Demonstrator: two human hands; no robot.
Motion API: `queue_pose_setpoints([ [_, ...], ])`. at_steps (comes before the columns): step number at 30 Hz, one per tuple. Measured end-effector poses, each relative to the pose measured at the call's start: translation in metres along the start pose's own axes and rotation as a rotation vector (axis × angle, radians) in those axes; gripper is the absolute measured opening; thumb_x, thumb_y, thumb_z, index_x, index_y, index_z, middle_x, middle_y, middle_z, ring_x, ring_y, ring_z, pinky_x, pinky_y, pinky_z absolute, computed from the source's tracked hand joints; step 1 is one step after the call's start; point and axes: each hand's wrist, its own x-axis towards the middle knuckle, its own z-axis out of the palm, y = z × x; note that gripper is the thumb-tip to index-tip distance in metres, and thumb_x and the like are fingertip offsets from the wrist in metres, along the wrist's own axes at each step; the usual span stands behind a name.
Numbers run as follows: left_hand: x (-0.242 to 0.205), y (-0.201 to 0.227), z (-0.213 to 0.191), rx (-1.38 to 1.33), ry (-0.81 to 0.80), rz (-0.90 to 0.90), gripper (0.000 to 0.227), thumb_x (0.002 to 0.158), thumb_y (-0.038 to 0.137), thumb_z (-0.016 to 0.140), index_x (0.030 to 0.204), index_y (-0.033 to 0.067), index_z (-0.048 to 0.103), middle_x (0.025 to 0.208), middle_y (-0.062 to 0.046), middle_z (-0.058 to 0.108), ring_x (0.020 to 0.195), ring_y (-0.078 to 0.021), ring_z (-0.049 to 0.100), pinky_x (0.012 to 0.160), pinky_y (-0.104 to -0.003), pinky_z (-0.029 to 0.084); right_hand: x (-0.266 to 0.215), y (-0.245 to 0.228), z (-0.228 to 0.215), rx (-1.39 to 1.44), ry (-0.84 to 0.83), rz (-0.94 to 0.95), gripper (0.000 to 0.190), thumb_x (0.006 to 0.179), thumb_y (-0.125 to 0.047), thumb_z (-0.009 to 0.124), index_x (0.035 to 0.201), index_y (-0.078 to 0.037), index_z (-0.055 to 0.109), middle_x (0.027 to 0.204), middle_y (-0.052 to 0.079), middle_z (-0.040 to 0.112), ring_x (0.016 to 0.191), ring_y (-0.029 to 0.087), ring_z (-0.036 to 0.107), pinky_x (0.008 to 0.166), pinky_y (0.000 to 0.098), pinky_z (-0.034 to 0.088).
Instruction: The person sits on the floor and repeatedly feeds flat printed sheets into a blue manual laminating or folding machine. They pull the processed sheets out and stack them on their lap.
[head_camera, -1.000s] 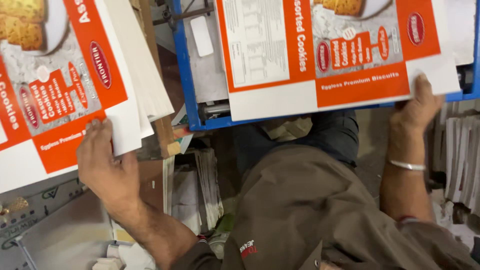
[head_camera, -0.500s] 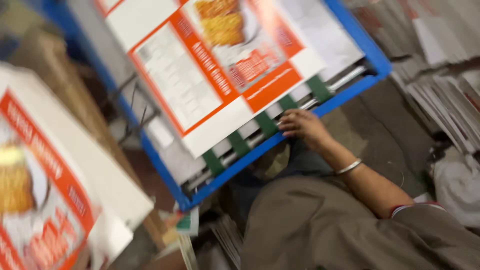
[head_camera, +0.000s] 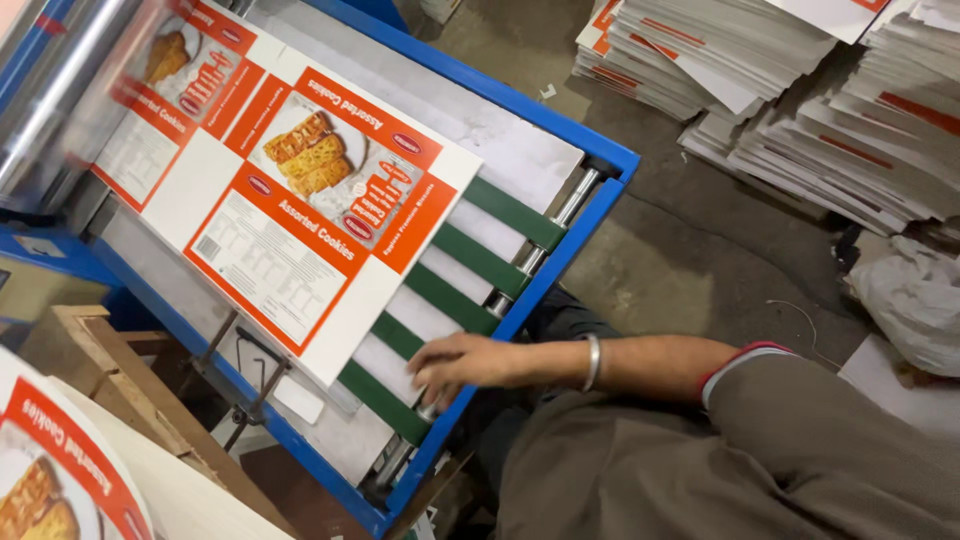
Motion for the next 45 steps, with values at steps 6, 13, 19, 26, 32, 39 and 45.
queue_pose_setpoints([
  [6, -0.009, 0.084, 0.011, 0.004, -0.037, 0.171, 0.055, 0.079, 0.038, 0.072, 0.123, 0.0035, 0.071, 0.125, -0.018, 0.072, 0.118, -0.0344, 0.069, 0.107, -0.062, 0.048, 0.008, 0.004, 0.066, 0.135, -0.274, -0.033, 0.052, 0.1, -0.028, 0.066, 0.143, -0.003, 0.05, 0.132, 0.008, 0.062, 0.117, 0.021, 0.065, 0.091, 0.0351, 0.06],
  [13, -0.022, 0.071, -0.025, -0.121, -0.039, 0.256, 0.056, 0.077, 0.033, 0.07, 0.122, -0.0014, 0.069, 0.121, -0.023, 0.071, 0.114, -0.0387, 0.068, 0.104, -0.06, 0.048, 0.027, 0.024, -0.01, 0.39, 0.372, -0.091, 0.043, 0.093, -0.01, 0.065, 0.135, -0.007, 0.056, 0.129, 0.013, 0.068, 0.113, 0.026, 0.067, 0.092, 0.0424, 0.059],
  [19, 0.002, 0.0, -0.046, -0.035, -0.035, 0.224, 0.053, 0.078, 0.021, 0.065, 0.121, -0.0079, 0.066, 0.118, -0.029, 0.069, 0.108, -0.0432, 0.068, 0.097, -0.055, 0.051, 0.038, 0.035, -0.171, 0.214, 0.806, -0.413, 0.036, 0.094, -0.002, 0.064, 0.129, 0.007, 0.062, 0.124, 0.019, 0.07, 0.11, 0.028, 0.069, 0.097, 0.0407, 0.058],
  [26, -0.056, -0.05, -0.064, 0.123, -0.134, -0.108, 0.04, 0.086, 0.009, 0.063, 0.123, -0.0058, 0.068, 0.118, -0.026, 0.071, 0.102, -0.0432, 0.069, 0.089, -0.049, 0.054, -0.016, 0.018, -0.225, 0.012, 0.949, -0.616, 0.039, 0.095, 0.005, 0.063, 0.134, 0.002, 0.058, 0.129, 0.009, 0.069, 0.114, 0.02, 0.068, 0.1, 0.0314, 0.056],
  [32, -0.071, -0.052, -0.062, 0.088, -0.008, -0.211, 0.023, 0.099, 0.011, 0.072, 0.121, 0.0054, 0.072, 0.123, -0.011, 0.073, 0.103, -0.0303, 0.07, 0.096, -0.044, 0.055, -0.092, 0.022, -0.2, -0.098, 0.885, -0.551, 0.051, 0.097, 0.016, 0.052, 0.147, 0.005, 0.052, 0.144, 0.015, 0.063, 0.131, 0.027, 0.067, 0.113, 0.0392, 0.06],
  [39, -0.071, -0.05, -0.079, -0.1, 0.003, -0.299, 0.041, 0.095, 0.026, 0.081, 0.129, 0.0058, 0.071, 0.135, -0.017, 0.068, 0.13, -0.0385, 0.059, 0.111, -0.051, 0.047, -0.116, 0.028, -0.165, -0.097, 0.867, -0.419, 0.05, 0.101, 0.013, 0.049, 0.15, 0.004, 0.049, 0.148, 0.015, 0.061, 0.134, 0.027, 0.064, 0.114, 0.0388, 0.058],
  [45, -0.077, -0.051, -0.062, -0.05, 0.027, -0.316, 0.055, 0.095, 0.031, 0.083, 0.137, -0.0018, 0.067, 0.141, -0.024, 0.063, 0.139, -0.0415, 0.053, 0.118, -0.053, 0.04, -0.052, 0.011, -0.17, -0.037, 0.809, -0.491, 0.044, 0.102, 0.006, 0.051, 0.146, 0.005, 0.048, 0.144, 0.02, 0.061, 0.131, 0.031, 0.067, 0.113, 0.0428, 0.062],
])
